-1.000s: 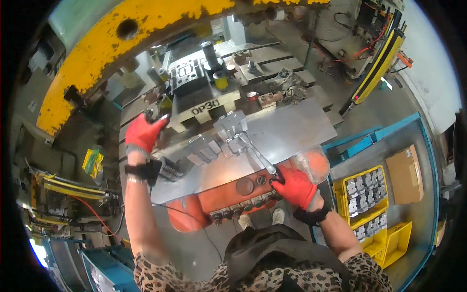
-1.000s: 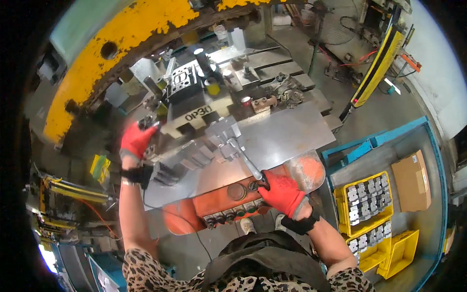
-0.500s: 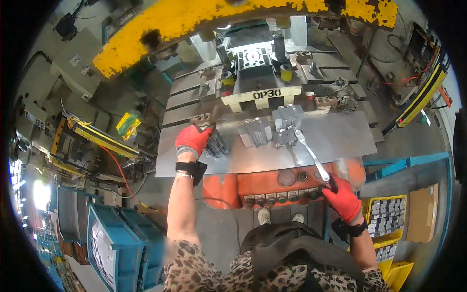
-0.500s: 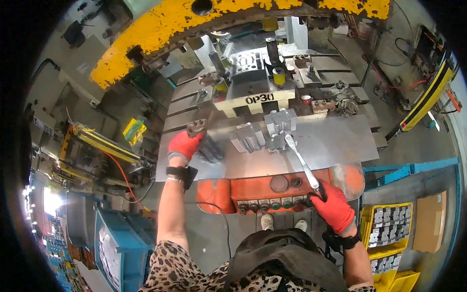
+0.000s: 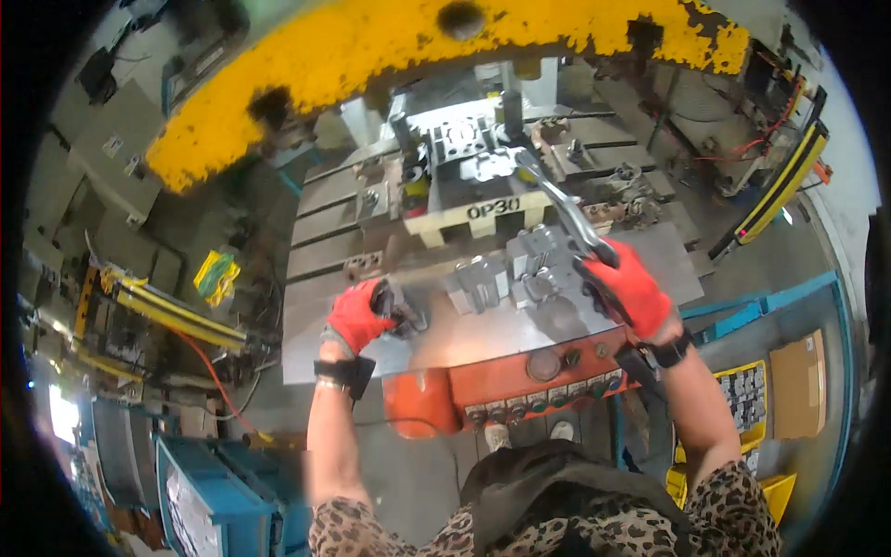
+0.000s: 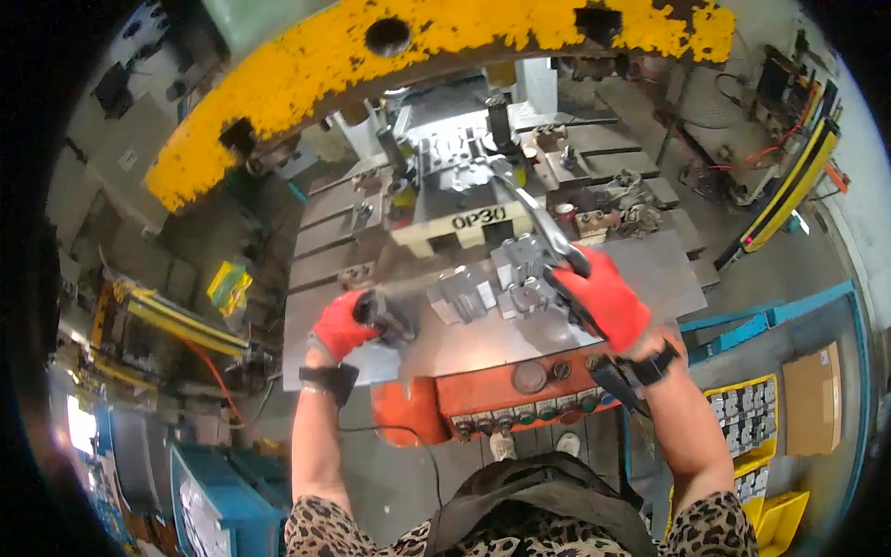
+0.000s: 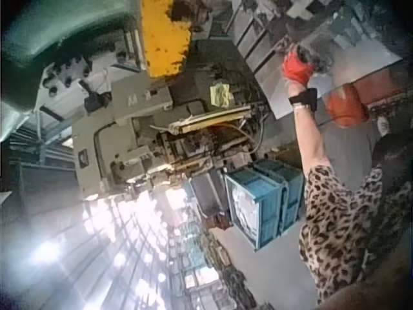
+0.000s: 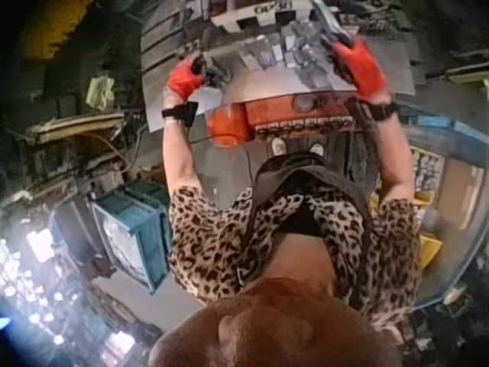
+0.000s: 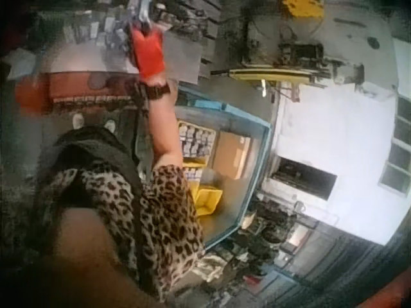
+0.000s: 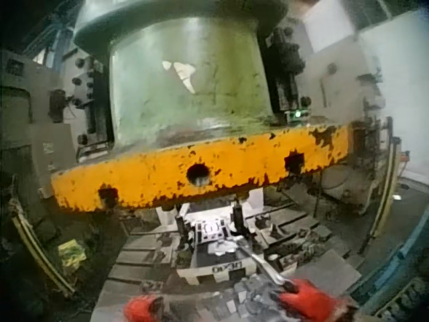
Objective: Operator uses a hydraulic press to shape metal parts, using tongs to move workpieces between the stage and storage bins.
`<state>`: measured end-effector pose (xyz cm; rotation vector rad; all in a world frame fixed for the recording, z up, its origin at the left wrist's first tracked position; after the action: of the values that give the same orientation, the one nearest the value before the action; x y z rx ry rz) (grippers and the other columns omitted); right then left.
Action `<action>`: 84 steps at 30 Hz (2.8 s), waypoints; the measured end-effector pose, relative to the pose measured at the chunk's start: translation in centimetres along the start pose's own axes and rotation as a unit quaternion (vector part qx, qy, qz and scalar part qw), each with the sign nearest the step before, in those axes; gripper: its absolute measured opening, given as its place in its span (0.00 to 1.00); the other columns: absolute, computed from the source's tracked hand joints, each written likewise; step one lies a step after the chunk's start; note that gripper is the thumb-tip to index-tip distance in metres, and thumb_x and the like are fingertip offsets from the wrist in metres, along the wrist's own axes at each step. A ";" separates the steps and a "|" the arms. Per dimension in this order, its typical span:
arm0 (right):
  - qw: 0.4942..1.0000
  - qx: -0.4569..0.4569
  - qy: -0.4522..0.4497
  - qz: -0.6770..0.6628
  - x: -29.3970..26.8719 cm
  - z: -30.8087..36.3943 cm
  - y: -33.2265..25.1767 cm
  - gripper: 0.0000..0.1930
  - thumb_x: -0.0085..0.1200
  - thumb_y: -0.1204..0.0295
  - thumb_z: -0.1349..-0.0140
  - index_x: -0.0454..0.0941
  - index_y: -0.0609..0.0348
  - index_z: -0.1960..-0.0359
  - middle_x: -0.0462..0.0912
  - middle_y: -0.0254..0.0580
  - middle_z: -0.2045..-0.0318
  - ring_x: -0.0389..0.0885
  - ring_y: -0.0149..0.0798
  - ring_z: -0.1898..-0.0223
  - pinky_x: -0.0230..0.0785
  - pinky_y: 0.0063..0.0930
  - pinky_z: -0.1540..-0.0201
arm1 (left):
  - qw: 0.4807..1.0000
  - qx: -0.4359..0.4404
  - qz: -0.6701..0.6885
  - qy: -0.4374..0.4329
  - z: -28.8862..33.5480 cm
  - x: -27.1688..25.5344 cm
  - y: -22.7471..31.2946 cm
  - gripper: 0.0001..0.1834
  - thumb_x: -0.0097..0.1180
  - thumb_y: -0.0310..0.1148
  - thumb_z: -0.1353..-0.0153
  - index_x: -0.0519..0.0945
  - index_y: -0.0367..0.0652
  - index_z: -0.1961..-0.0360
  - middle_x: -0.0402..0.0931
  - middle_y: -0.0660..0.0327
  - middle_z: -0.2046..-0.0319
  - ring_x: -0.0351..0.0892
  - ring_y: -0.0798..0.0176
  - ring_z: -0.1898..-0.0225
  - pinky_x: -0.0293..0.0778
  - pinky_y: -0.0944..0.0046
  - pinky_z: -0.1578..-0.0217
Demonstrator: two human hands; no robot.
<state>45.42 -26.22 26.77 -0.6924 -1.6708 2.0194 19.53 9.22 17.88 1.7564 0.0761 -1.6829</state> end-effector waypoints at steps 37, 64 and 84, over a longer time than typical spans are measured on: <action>0.819 -0.125 0.089 0.553 5.5 -14.5 -5.7 0.18 0.49 0.60 0.38 0.79 0.65 0.61 0.84 0.59 0.66 0.85 0.56 0.62 0.76 0.46 0.58 | 0.960 -0.141 0.117 0.210 18.1 1.9 -5.5 0.42 0.70 0.35 0.48 0.67 0.39 0.33 0.69 0.46 0.36 0.67 0.46 0.35 0.65 0.52 0.36; 0.895 -0.170 0.080 0.404 4.4 -18.4 -1.6 0.18 0.55 0.58 0.38 0.81 0.63 0.60 0.84 0.58 0.64 0.82 0.58 0.59 0.73 0.45 0.53 | 0.929 -0.205 0.223 0.213 19.7 4.8 -5.7 0.38 0.68 0.35 0.44 0.67 0.35 0.33 0.67 0.45 0.35 0.66 0.48 0.33 0.64 0.54 0.35; 0.815 -0.301 0.178 0.463 -0.7 -4.3 -2.1 0.18 0.56 0.67 0.40 0.77 0.59 0.49 0.83 0.54 0.68 0.82 0.57 0.67 0.75 0.45 0.64 | 0.926 -0.308 0.214 -0.036 21.9 11.9 -7.8 0.34 0.65 0.41 0.41 0.72 0.34 0.37 0.76 0.43 0.42 0.77 0.47 0.41 0.74 0.54 0.44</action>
<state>48.60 -22.97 28.23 -2.3204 -1.9078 1.6008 -1.21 -0.85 5.66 1.1344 0.1570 -1.2222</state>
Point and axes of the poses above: each hand's wrist, its own z-axis away from the middle knuckle, its own x-axis out of the palm, y = z × x, the point moved 3 cm from there along -z, towards the middle knuckle
